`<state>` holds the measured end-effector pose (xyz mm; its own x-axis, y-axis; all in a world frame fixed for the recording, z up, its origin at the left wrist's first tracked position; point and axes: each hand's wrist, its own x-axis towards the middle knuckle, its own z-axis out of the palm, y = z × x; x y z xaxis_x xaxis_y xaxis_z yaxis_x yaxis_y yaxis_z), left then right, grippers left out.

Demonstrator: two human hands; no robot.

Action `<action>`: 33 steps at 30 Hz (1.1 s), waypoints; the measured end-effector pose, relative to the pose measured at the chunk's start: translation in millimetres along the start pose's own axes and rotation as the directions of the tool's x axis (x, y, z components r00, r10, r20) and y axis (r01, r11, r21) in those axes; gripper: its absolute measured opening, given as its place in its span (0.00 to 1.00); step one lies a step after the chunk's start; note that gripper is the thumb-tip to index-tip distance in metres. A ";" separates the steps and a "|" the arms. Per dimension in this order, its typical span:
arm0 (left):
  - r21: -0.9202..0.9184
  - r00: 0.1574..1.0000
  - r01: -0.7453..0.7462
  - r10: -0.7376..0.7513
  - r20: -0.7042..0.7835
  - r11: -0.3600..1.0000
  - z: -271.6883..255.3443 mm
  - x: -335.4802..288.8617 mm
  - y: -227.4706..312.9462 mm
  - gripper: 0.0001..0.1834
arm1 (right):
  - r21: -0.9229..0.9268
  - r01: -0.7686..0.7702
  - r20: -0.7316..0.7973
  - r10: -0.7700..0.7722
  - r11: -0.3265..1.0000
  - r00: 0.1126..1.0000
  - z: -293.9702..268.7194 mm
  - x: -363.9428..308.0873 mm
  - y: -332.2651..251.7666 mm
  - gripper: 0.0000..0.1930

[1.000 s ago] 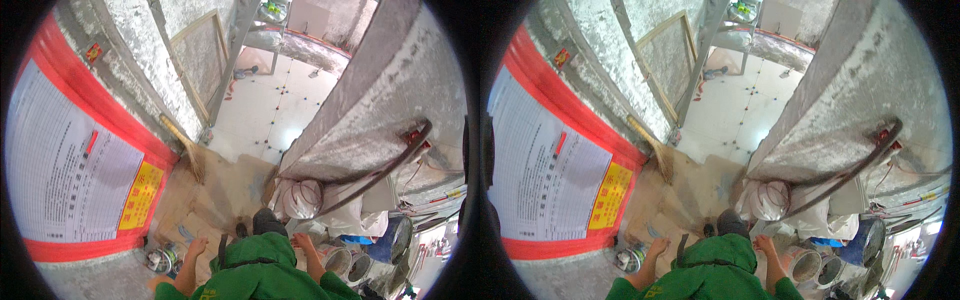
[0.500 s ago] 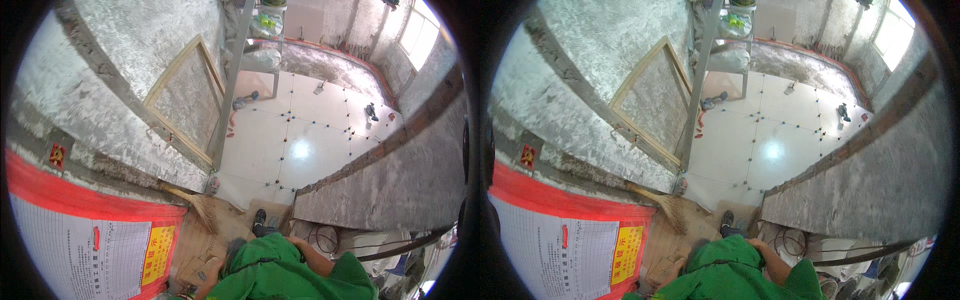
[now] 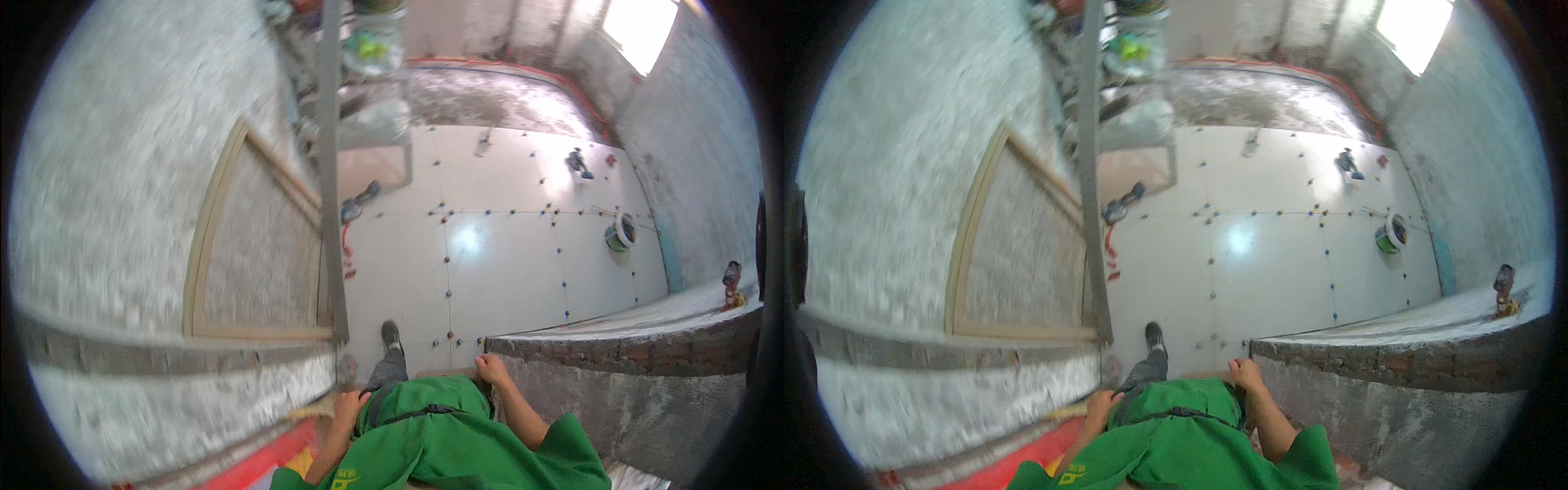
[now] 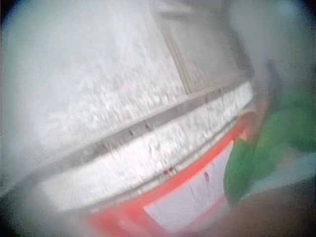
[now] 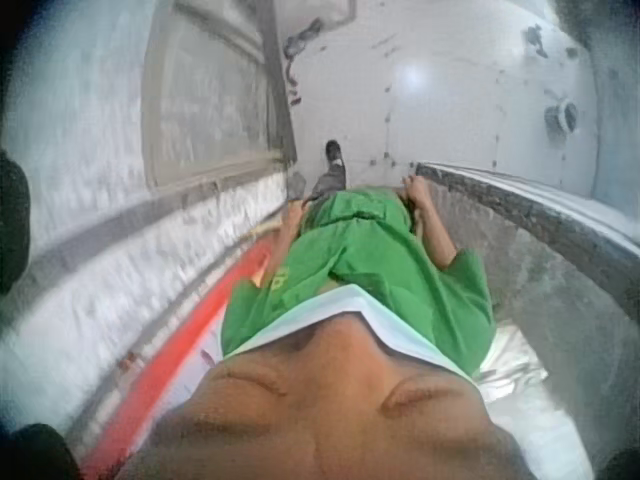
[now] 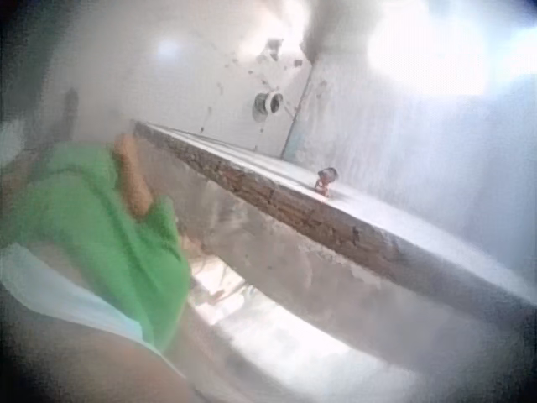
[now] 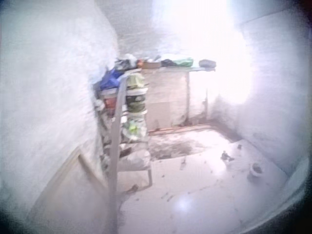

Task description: The person carries a red bucket, pours water onto the floor, then puts on gloves and pours a bag of powder into a bucket. Another worker mixes cement in the background.

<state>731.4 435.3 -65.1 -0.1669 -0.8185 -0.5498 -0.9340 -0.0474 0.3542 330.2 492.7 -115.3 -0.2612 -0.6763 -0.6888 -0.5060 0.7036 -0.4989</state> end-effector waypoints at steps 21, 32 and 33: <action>0.059 0.131 -0.991 0.755 0.643 0.122 -176.0 362.5 45.4 0.24 | 0.435 -0.457 0.190 0.417 0.776 0.889 -29.2 176.2 -114.5 0.29; 0.186 0.768 -0.566 0.596 -0.235 0.803 -360.8 606.0 300.9 0.33 | 0.176 -0.398 0.026 0.399 0.901 0.916 -108.2 226.9 -159.7 0.26; 0.204 0.739 -0.582 0.616 -0.273 0.787 -380.7 630.1 323.5 0.30 | 0.178 -0.341 -0.138 0.366 0.923 0.920 -106.6 226.8 -161.8 0.26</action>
<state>444.4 -313.7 -8.9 -0.6128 -0.7900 0.0184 -0.7028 0.5555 0.4443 265.3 202.2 -134.6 -0.5394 -0.3948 -0.7438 -0.2316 0.9188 -0.3198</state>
